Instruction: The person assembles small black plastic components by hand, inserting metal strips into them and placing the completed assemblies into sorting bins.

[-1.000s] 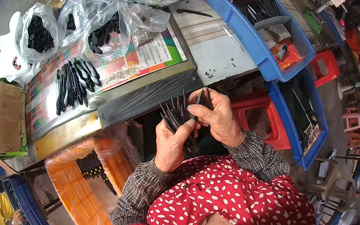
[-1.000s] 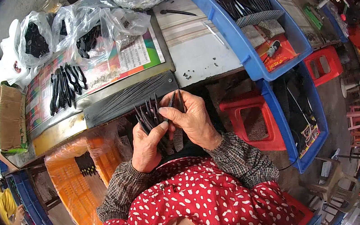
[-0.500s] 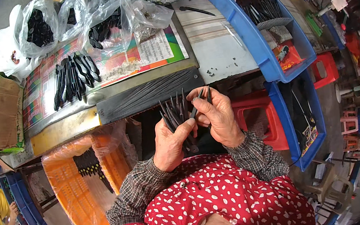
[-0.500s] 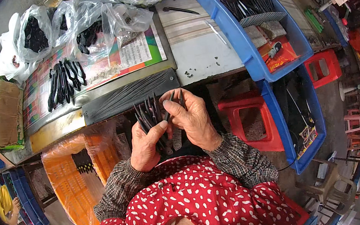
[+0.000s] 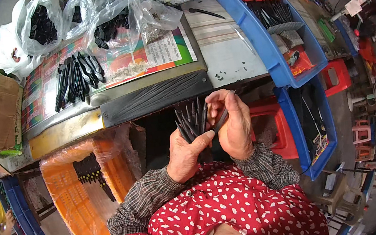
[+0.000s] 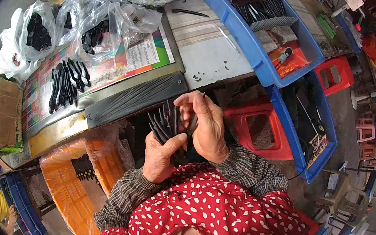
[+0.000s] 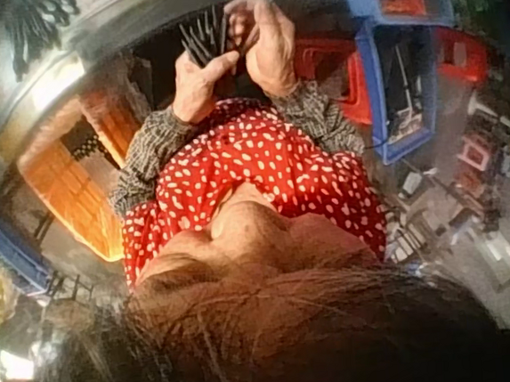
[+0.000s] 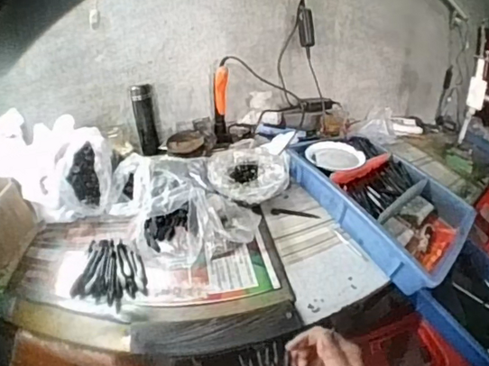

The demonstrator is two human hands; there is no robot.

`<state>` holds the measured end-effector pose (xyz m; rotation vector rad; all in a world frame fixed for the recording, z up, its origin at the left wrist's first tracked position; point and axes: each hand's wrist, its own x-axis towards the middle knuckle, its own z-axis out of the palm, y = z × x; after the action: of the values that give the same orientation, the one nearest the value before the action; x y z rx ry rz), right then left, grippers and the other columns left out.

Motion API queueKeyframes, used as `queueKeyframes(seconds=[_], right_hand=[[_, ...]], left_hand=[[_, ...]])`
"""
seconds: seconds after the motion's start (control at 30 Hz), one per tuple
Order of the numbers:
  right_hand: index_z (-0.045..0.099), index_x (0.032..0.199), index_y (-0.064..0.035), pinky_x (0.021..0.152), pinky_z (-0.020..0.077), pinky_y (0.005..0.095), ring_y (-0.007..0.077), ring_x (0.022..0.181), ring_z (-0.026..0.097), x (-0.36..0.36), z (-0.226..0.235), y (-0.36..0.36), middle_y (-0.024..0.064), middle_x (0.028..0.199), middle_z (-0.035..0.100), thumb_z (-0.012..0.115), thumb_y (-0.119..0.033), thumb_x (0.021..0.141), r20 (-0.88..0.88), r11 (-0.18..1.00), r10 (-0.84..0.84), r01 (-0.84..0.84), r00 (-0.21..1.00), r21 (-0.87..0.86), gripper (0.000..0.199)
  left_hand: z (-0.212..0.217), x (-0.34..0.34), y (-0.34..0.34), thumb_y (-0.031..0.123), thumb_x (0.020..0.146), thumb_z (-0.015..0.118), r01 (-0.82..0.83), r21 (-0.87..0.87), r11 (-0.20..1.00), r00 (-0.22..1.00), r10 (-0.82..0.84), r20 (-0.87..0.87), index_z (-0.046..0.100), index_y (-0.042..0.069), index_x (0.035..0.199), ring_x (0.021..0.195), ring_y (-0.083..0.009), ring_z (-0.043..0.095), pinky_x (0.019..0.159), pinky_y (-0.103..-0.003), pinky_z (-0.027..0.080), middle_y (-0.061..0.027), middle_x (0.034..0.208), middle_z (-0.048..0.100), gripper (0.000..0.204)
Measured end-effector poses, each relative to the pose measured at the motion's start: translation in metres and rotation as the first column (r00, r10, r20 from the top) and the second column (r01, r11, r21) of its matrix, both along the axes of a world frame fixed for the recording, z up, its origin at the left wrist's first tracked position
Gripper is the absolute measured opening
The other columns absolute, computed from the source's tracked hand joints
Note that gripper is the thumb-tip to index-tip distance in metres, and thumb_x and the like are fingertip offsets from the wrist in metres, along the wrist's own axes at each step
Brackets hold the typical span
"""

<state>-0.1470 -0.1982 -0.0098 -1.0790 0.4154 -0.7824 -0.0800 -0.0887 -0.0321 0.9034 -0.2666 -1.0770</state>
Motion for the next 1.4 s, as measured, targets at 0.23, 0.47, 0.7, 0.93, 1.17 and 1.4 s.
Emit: queueKeyframes(seconds=[0.23, 0.47, 0.7, 0.93, 1.17, 1.4], right_hand=[[0.058, 0.095, -0.0043, 0.070, 0.0360, 0.0202, 0.0046, 0.075, 0.041, -0.002, -0.008, 0.001, -0.0037, 0.081, 0.047, 0.047, -0.031, 0.102, -0.091, 0.992, 0.029, -0.040, 0.995, -0.120, 0.029], [0.060, 0.108, 0.0007, 0.068, 0.0395, 0.0195, 0.0060, 0.072, 0.048, -0.017, -0.011, -0.025, -0.0015, 0.081, 0.054, 0.057, -0.030, 0.097, -0.082, 0.985, 0.096, -0.106, 0.992, -0.135, 0.033], [0.066, 0.100, 0.0034, 0.060, 0.0416, 0.0188, 0.0058, 0.068, 0.052, -0.019, -0.007, -0.024, 0.0009, 0.077, 0.061, 0.062, -0.024, 0.094, -0.138, 0.980, 0.165, -0.178, 0.977, -0.088, 0.028], [0.066, 0.096, 0.0035, 0.051, 0.0393, 0.0170, 0.0056, 0.057, 0.050, -0.020, -0.009, -0.026, 0.0011, 0.073, 0.060, 0.066, -0.013, 0.090, -0.120, 0.969, 0.245, -0.248, 0.962, -0.006, 0.017], [0.065, 0.091, 0.0018, 0.047, 0.0410, 0.0177, 0.0062, 0.056, 0.052, -0.019, -0.016, -0.035, 0.0032, 0.078, 0.061, 0.069, -0.010, 0.087, 0.016, 0.912, 0.396, -0.395, 0.918, 0.111, 0.013], [0.063, 0.086, -0.0003, 0.045, 0.0413, 0.0179, 0.0050, 0.053, 0.049, -0.016, -0.026, -0.034, 0.0015, 0.077, 0.057, 0.070, -0.008, 0.086, 0.041, 0.909, 0.404, -0.406, 0.914, 0.098, 0.010]], left_hand=[[-0.001, -0.001, 0.004, -0.003, 0.080, 0.070, 0.006, 0.005, 1.000, 0.999, -0.006, 0.047, 0.062, 0.002, 0.097, 0.065, -0.0068, 0.055, 0.059, -0.022, 0.045, -0.0004, 0.082, 0.063, 0.019], [-0.011, 0.004, 0.015, -0.002, 0.080, 0.070, -0.006, 0.063, 0.998, 0.997, 0.001, 0.078, 0.062, 0.002, 0.090, 0.060, -0.0048, 0.053, 0.054, -0.020, 0.042, 0.0015, 0.073, 0.061, 0.013], [-0.016, 0.005, 0.020, -0.004, 0.080, 0.069, 0.014, 0.057, 0.998, 0.996, -0.020, 0.090, 0.063, 0.002, 0.089, 0.060, -0.0042, 0.051, 0.055, -0.020, 0.041, 0.0022, 0.074, 0.061, 0.012], [-0.018, 0.005, 0.024, -0.004, 0.079, 0.069, 0.007, 0.053, 0.999, 0.992, -0.014, 0.123, 0.064, 0.002, 0.092, 0.063, -0.0030, 0.052, 0.056, -0.020, 0.041, 0.0033, 0.076, 0.062, 0.015], [-0.021, 0.010, 0.026, -0.002, 0.080, 0.069, 0.088, 0.087, 0.992, 0.980, -0.101, 0.169, 0.065, 0.001, 0.090, 0.060, -0.0024, 0.051, 0.054, -0.020, 0.040, 0.0041, 0.074, 0.061, 0.011], [-0.022, 0.011, 0.028, 0.000, 0.080, 0.069, 0.129, 0.128, 0.983, 0.960, -0.156, 0.234, 0.065, 0.001, 0.088, 0.060, -0.0016, 0.047, 0.053, -0.020, 0.038, 0.0059, 0.070, 0.057, 0.009]])
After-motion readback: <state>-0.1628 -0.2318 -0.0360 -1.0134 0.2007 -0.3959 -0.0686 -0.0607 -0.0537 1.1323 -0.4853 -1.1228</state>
